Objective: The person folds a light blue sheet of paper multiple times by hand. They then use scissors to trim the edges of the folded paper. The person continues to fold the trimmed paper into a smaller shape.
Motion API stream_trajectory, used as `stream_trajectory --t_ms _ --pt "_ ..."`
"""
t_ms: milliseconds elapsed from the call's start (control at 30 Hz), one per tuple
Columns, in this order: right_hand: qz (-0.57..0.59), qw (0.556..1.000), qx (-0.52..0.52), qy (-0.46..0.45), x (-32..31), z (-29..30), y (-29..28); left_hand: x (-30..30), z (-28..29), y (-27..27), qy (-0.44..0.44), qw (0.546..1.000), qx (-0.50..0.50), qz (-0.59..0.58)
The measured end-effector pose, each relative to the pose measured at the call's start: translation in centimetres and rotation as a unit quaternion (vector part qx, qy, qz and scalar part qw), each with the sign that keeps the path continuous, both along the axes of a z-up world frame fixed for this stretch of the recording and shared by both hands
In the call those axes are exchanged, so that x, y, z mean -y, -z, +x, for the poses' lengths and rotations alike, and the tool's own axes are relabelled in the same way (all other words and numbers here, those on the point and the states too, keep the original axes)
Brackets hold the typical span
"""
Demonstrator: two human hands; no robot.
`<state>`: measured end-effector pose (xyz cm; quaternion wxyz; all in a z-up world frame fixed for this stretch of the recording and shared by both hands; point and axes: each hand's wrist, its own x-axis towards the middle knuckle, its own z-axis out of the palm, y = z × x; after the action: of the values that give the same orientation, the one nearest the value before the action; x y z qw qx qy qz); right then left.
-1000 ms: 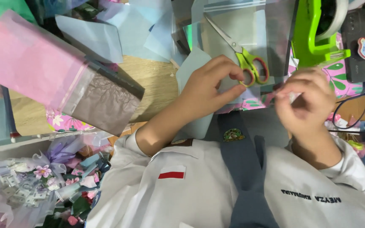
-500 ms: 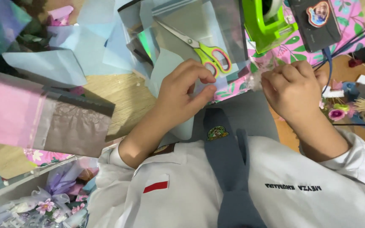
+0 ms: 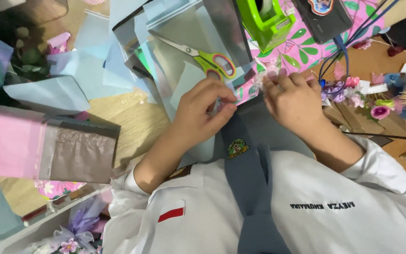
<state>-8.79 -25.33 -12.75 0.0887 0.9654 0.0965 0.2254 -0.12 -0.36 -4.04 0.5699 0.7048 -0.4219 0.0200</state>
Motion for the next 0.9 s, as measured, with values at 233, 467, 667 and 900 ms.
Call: stream_trajectory --t_ms 233,467,667,900 --pt "0.11 0.993 0.027 0.033 1.1 -0.3 1.1 0.3 -0.9 -0.6 0.002 1.0 0.009 0.017" --pt "0.106 0.988 0.108 0.013 1.1 0.3 1.1 0.0 -0.9 -0.2 0.001 1.0 -0.002 0.017" --pt "0.091 0.987 0.13 -0.005 0.6 0.5 -0.3 -0.6 -0.8 -0.1 -0.004 1.0 -0.004 0.007" --pt "0.194 0.971 0.114 -0.08 0.2 0.8 -0.2 -1.2 -0.6 0.2 -0.021 1.0 0.006 -0.018"
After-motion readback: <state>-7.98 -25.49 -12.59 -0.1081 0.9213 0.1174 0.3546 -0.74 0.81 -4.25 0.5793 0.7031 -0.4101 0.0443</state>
